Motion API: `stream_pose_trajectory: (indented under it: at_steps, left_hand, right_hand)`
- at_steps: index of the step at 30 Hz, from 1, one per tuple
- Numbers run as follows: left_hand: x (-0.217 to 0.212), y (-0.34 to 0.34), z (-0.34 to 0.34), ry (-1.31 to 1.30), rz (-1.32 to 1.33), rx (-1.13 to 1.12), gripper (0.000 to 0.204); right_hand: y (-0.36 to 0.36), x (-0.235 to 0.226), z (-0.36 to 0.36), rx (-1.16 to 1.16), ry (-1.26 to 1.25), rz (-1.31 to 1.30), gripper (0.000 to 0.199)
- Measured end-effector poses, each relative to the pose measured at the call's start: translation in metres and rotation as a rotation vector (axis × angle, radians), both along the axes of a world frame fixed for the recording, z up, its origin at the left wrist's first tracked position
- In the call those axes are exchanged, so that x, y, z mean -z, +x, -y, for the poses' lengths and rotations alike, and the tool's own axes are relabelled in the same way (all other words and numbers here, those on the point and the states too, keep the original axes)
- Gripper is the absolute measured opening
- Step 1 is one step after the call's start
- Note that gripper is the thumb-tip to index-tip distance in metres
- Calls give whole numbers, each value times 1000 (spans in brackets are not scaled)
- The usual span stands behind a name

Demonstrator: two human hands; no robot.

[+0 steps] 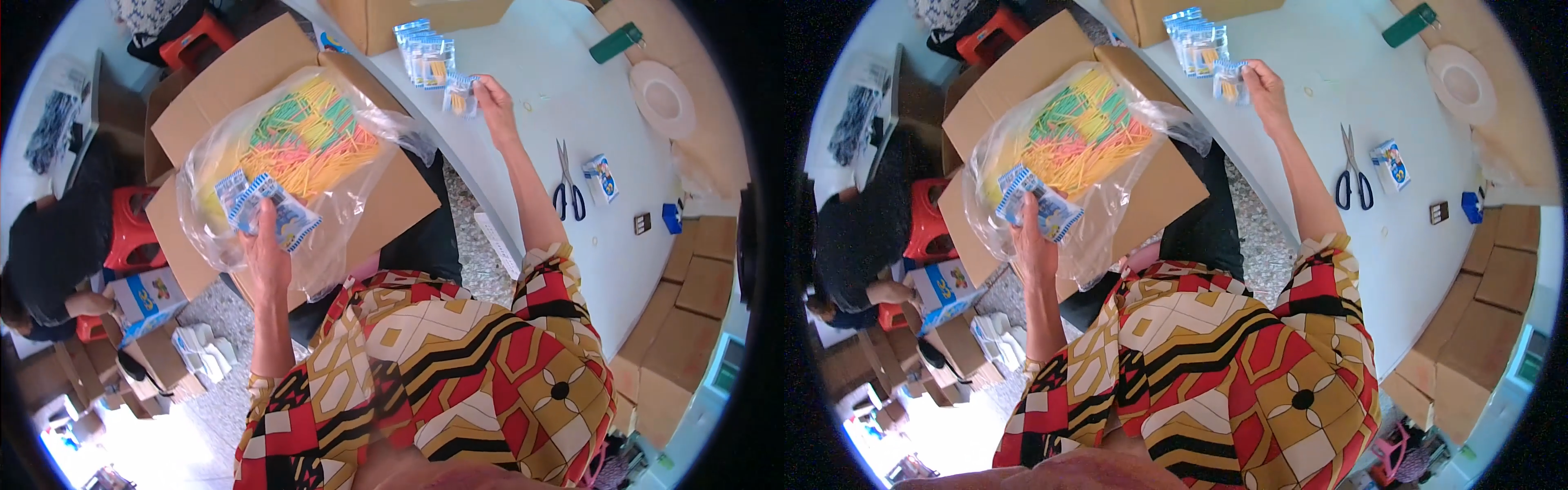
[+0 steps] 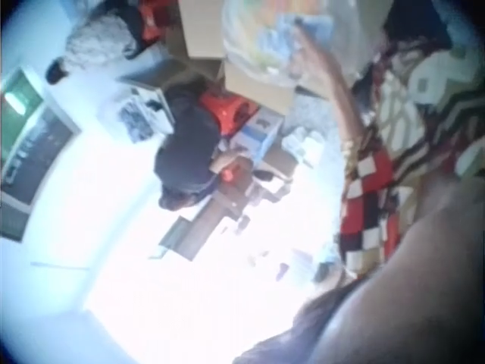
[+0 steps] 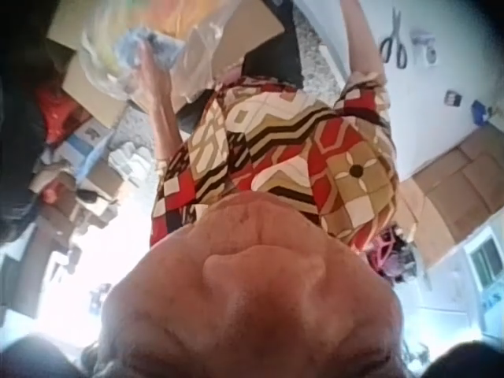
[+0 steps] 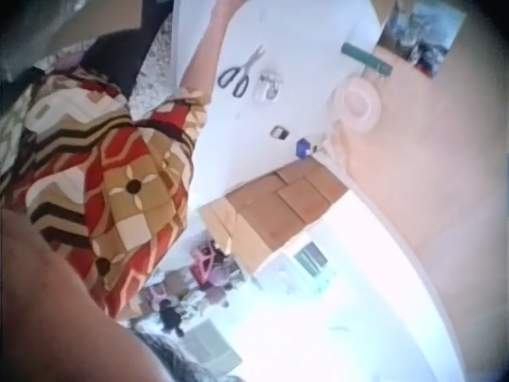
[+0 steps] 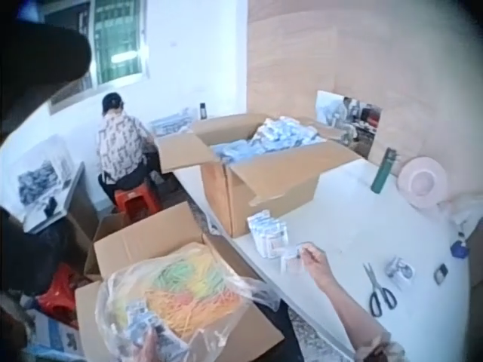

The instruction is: Packaging bundles of colorful sticks into plastic bags and placing them into cardboard boxes while adding small packets.

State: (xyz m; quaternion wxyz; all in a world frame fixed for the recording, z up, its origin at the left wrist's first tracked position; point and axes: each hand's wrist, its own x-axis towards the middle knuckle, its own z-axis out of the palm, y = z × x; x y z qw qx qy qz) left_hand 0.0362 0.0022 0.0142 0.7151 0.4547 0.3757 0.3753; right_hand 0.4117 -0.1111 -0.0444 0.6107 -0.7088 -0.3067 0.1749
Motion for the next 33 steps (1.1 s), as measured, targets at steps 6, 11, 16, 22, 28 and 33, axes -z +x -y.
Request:
stream_pose_trajectory:
  at_steps: [6, 11, 16, 22, 28, 33]
  left_hand:
    - [-3, 8, -3, 11, 2, -24, 23]
    - [-17, 8, -9, 60, -24, 15, 24]
    - [12, -1, -9, 44, -55, -78, 20]
    - [-3, -8, 6, 33, -80, -35, 22]
    - [2, 9, 13, 80, -25, -28, 25]
    - [-16, 8, 19, 157, -41, -83, 23]
  right_hand:
    - [42, 20, -19, -25, 123, -105, 17]
    - [49, 9, -71, -60, 183, -99, 20]
    - [66, 35, -77, 140, 155, 473, 23]
    - [-39, -25, -55, 35, 154, 338, 27]
    - [-176, -69, -43, -709, 88, 185, 21]
    - [-226, -69, -42, -767, 10, 144, 17]
